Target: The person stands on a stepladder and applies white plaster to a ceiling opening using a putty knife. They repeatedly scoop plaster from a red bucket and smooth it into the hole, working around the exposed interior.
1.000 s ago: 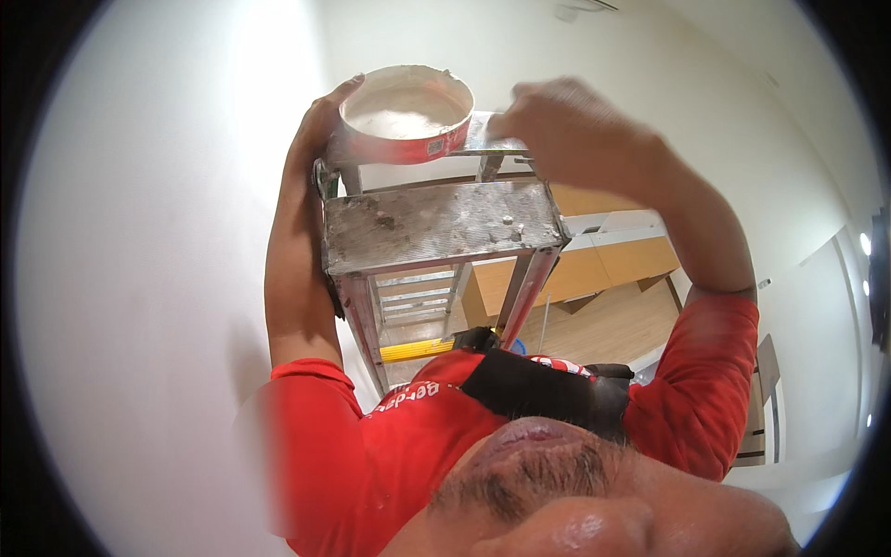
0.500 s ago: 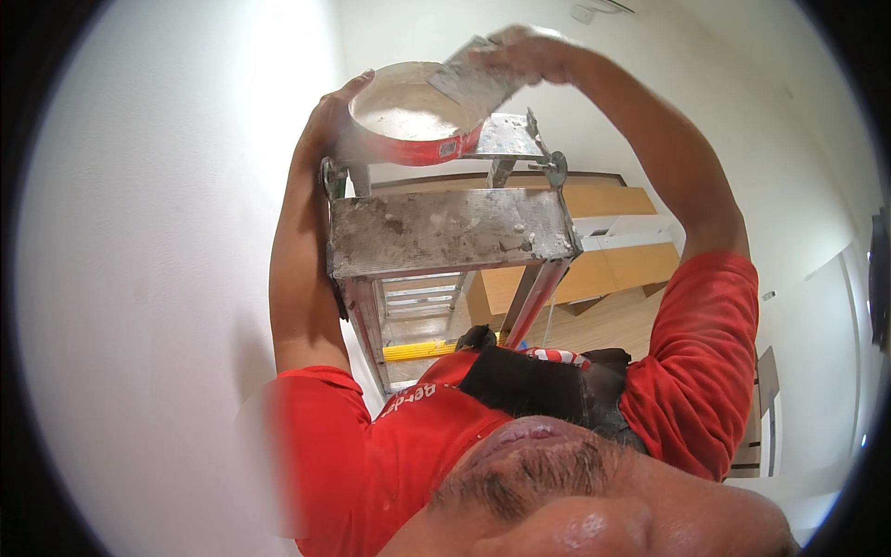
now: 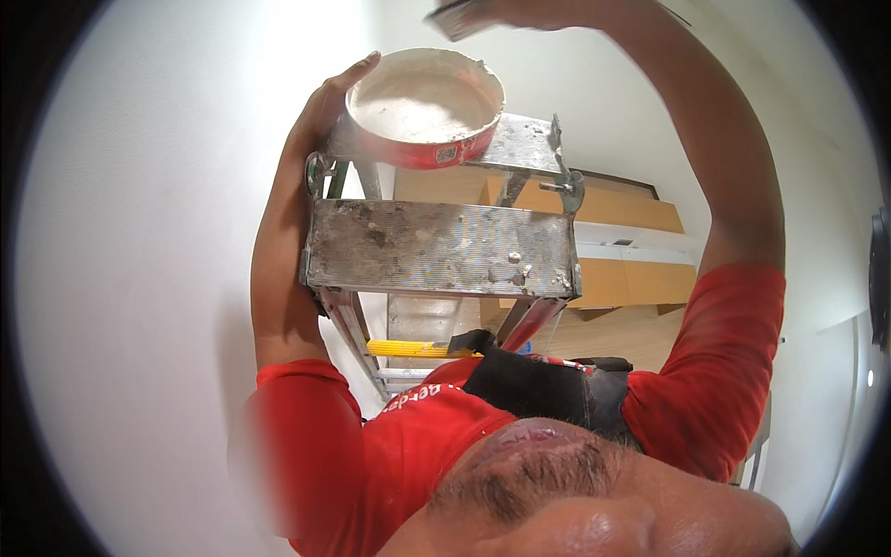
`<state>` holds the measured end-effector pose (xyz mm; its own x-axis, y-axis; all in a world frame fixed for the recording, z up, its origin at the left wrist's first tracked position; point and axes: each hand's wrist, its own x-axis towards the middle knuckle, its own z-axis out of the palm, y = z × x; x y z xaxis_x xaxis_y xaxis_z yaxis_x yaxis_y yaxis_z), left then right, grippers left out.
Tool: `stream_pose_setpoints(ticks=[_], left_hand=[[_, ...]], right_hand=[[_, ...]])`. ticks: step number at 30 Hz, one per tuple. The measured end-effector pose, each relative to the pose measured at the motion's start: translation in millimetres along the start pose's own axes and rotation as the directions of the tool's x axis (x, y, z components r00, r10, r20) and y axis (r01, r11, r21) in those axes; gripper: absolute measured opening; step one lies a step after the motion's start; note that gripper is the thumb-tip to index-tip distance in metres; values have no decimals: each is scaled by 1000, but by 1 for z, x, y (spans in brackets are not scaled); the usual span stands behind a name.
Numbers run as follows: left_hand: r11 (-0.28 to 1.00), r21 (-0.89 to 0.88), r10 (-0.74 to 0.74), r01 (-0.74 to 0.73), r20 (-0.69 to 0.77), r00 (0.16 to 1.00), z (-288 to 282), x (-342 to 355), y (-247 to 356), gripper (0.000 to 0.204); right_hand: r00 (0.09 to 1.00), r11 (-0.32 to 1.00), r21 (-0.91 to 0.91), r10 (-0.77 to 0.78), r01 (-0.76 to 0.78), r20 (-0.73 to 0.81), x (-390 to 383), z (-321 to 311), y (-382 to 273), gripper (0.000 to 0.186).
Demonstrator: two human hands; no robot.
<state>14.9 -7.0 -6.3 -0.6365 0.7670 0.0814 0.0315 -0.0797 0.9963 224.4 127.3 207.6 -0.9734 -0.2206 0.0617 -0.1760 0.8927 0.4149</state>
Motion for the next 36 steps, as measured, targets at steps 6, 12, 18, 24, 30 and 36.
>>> stream_pose_setpoints(ticks=[6,12,18,24,30,36], left_hand=[[982,-186,8,7,81,997,4,-3,4,66],[978,-205,5,30,167,986,6,-15,13,55],[970,-243,65,-14,203,977,2,-9,7,46],[959,28,266,-281,246,932,-5,0,-2,45],[969,-231,-30,82,221,975,2,-2,4,47],[936,-2,344,-353,232,910,-28,69,-58,45]], right_hand=[[952,906,-336,-177,256,249,69,75,-26,27],[841,785,-476,-101,396,532,89,82,-43,39],[752,812,-333,-184,479,633,110,62,-35,28],[721,973,-10,-165,232,673,111,45,-34,21],[635,831,471,-197,-297,747,100,35,-9,15],[952,539,801,1,-259,307,37,11,-1,42]])
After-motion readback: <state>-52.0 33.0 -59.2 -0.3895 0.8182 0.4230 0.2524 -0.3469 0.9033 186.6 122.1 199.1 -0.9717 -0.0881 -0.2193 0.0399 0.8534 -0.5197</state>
